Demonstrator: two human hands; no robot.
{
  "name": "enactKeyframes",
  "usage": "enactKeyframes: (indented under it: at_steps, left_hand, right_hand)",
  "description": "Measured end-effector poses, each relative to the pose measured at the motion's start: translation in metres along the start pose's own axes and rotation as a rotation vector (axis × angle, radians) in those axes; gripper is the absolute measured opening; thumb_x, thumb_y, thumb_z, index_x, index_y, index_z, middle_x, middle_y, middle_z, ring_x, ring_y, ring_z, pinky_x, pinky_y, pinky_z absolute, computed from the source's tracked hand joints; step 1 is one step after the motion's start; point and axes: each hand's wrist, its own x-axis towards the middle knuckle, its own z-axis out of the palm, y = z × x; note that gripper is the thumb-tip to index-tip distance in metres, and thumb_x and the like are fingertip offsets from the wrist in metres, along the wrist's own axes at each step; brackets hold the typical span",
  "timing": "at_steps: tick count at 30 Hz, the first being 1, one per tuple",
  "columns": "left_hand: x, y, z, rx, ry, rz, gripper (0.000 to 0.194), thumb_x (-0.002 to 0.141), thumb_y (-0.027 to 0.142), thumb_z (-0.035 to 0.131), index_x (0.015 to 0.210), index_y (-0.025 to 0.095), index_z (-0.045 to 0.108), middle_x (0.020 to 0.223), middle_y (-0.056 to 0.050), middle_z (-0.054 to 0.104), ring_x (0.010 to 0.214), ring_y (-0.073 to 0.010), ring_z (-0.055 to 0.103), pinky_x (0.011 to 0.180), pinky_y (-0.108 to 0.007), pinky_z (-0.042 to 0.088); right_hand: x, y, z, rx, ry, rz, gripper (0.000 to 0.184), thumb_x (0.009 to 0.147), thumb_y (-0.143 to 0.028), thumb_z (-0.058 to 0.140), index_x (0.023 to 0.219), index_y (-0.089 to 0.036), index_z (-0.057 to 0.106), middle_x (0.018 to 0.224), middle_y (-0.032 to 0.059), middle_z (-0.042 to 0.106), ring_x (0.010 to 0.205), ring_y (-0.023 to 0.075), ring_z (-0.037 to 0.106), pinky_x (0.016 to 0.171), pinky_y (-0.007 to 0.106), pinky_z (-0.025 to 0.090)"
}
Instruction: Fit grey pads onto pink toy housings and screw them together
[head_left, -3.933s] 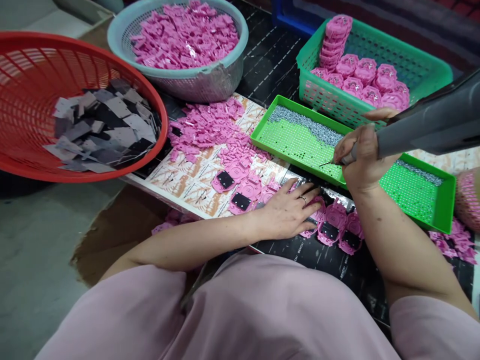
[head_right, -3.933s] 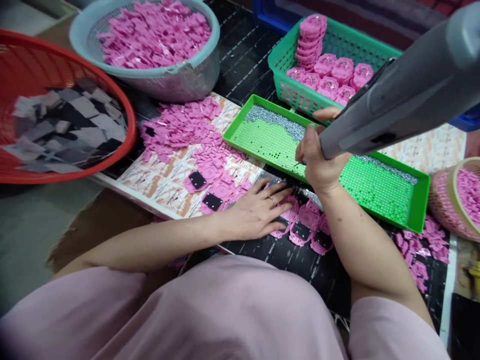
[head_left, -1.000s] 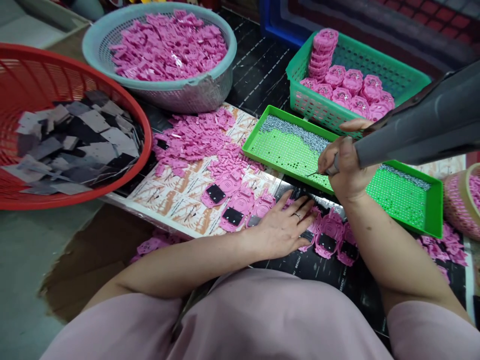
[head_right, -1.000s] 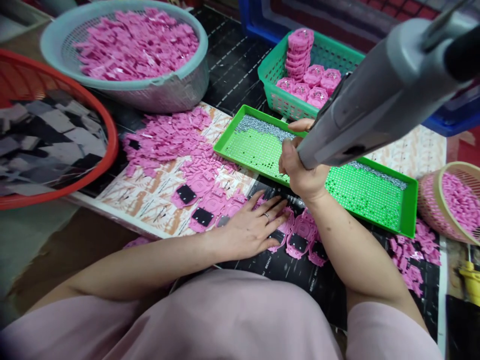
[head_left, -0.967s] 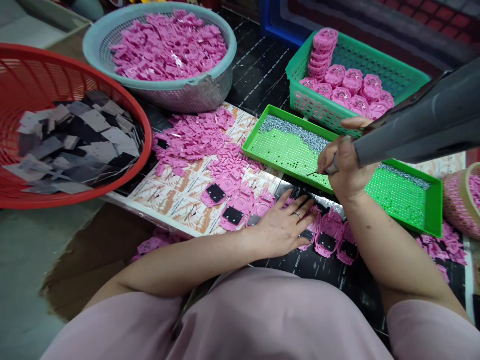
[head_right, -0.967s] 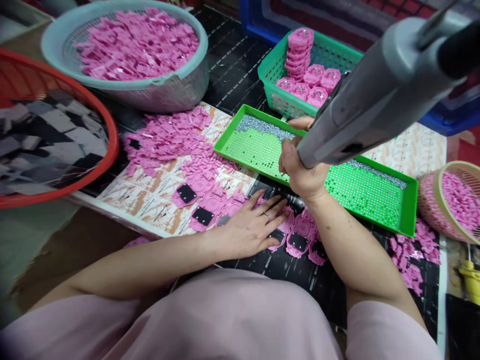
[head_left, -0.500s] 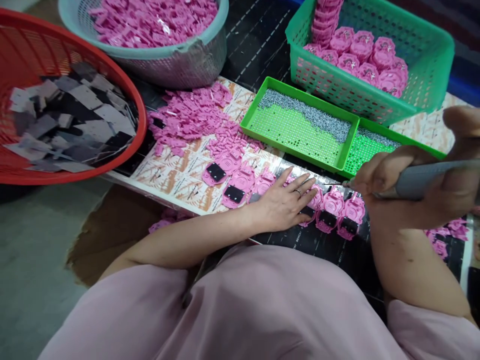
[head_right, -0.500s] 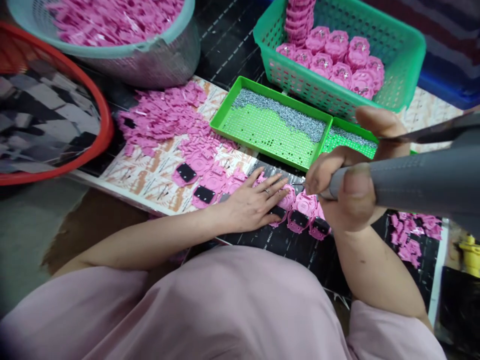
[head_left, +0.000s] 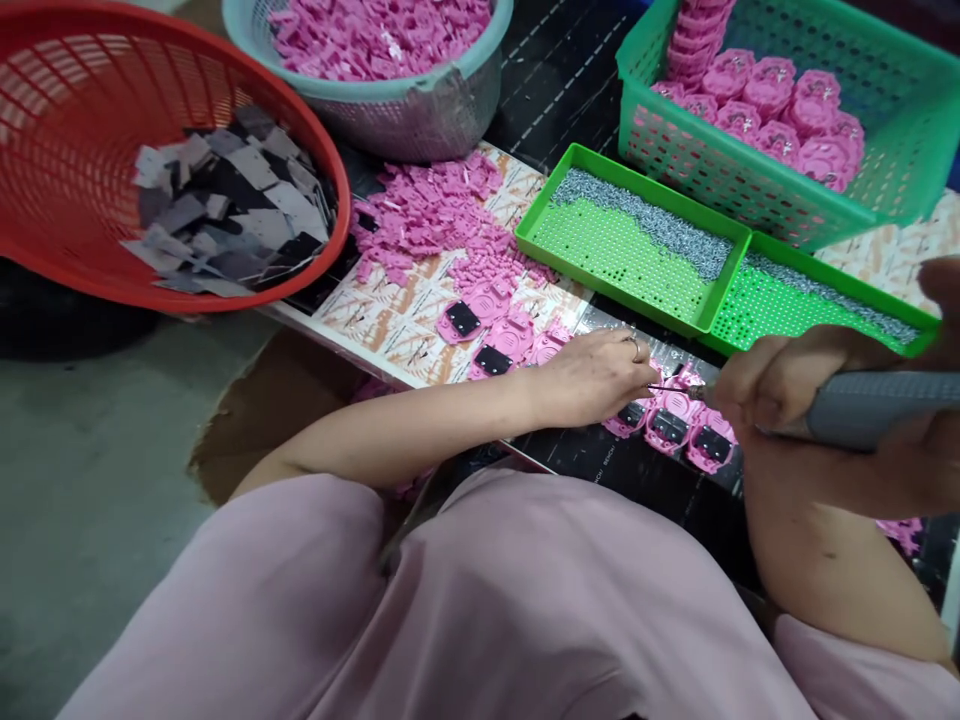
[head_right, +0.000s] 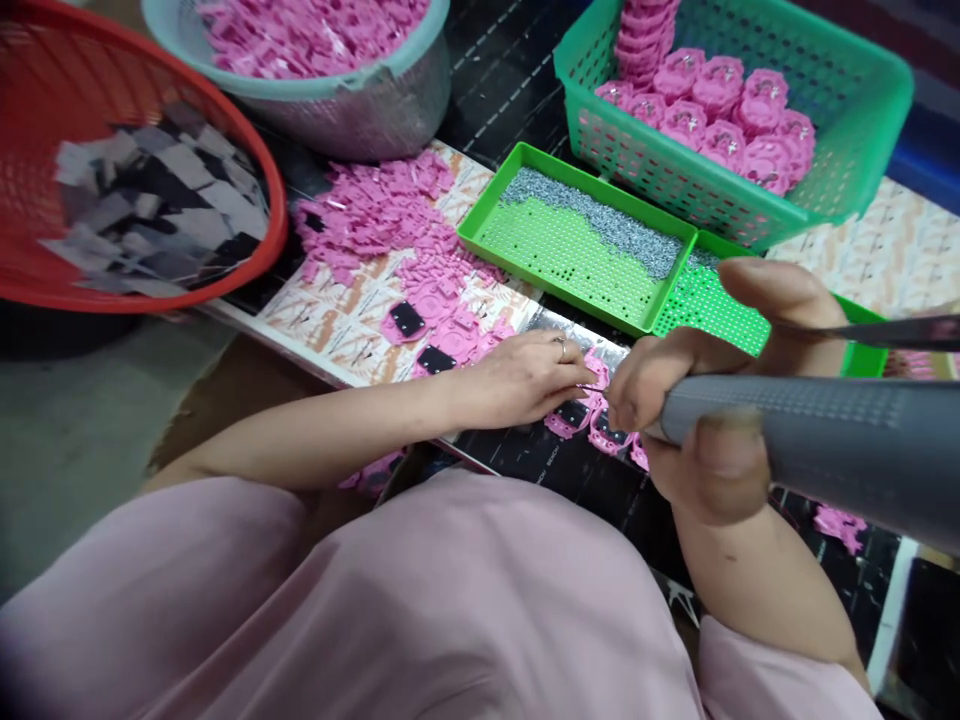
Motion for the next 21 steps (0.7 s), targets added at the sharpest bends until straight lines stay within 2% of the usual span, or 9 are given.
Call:
enactKeyframes:
  at_steps: [3,6,8,10,13,15,21]
  left_hand:
    - [0.002,0.002,0.004,0.051,0.001,-0.002,0.023,0.096,0.028,0.051,0.091,0.017,0.070,0.086,-0.005,0.068,0.085,-0.0196,0.061,0.078,-0.032,0.046]
    - [0.000,0.003,0.005,0.087,0.022,-0.006,0.025,0.095,0.032,0.053,0.084,0.017,0.071,0.082,-0.004,0.068,0.081,-0.0189,0.062,0.074,-0.032,0.046]
    - [-0.002,0.002,0.005,0.105,0.051,0.004,0.025,0.095,0.033,0.054,0.087,0.019,0.072,0.082,-0.003,0.069,0.080,-0.0177,0.062,0.072,-0.031,0.045]
    - [-0.006,0.000,0.004,0.123,0.094,0.000,0.024,0.096,0.034,0.052,0.093,0.020,0.072,0.084,-0.002,0.070,0.080,-0.0168,0.062,0.070,-0.031,0.044]
    - [-0.009,-0.005,0.005,0.177,0.141,-0.018,0.021,0.096,0.030,0.052,0.097,0.022,0.072,0.085,-0.001,0.071,0.082,-0.0177,0.063,0.069,-0.032,0.043]
    - [-0.010,-0.005,0.007,0.221,0.140,-0.007,0.018,0.094,0.025,0.055,0.094,0.021,0.073,0.089,-0.002,0.072,0.085,-0.0193,0.063,0.069,-0.033,0.042]
    - [-0.003,0.003,0.021,0.240,0.111,0.071,0.017,0.092,0.020,0.057,0.080,0.017,0.070,0.106,-0.006,0.072,0.102,-0.0220,0.062,0.080,-0.036,0.045]
  right_hand:
    - [-0.007,0.004,0.003,0.002,0.106,-0.015,0.033,0.079,-0.035,0.070,0.110,-0.027,0.066,0.052,-0.0065,0.054,0.034,0.0115,0.044,0.030,0.027,0.042]
    - [-0.010,0.010,0.002,-0.049,0.107,-0.009,0.033,0.078,-0.039,0.069,0.109,-0.028,0.065,0.052,-0.0065,0.055,0.034,0.0117,0.045,0.030,0.027,0.042]
    - [-0.010,0.014,0.000,-0.061,0.086,-0.022,0.032,0.079,-0.039,0.069,0.109,-0.028,0.065,0.052,-0.0066,0.055,0.033,0.0117,0.045,0.030,0.026,0.041]
    - [-0.007,0.019,-0.002,-0.069,0.085,-0.042,0.030,0.079,-0.037,0.068,0.108,-0.030,0.065,0.050,-0.0071,0.054,0.032,0.0118,0.044,0.029,0.026,0.041]
    - [-0.003,0.026,-0.005,-0.120,0.151,-0.089,0.022,0.081,-0.035,0.066,0.103,-0.031,0.067,0.045,-0.0083,0.049,0.028,0.0115,0.041,0.026,0.025,0.038]
    - [-0.002,0.030,-0.007,-0.149,0.193,-0.118,0.020,0.082,-0.036,0.065,0.101,-0.031,0.068,0.043,-0.0089,0.046,0.027,0.0111,0.039,0.025,0.025,0.036]
    - [-0.007,0.042,-0.016,-0.206,0.163,-0.078,0.029,0.082,-0.036,0.066,0.110,-0.030,0.062,0.050,-0.0076,0.052,0.034,0.0131,0.047,0.031,0.027,0.041]
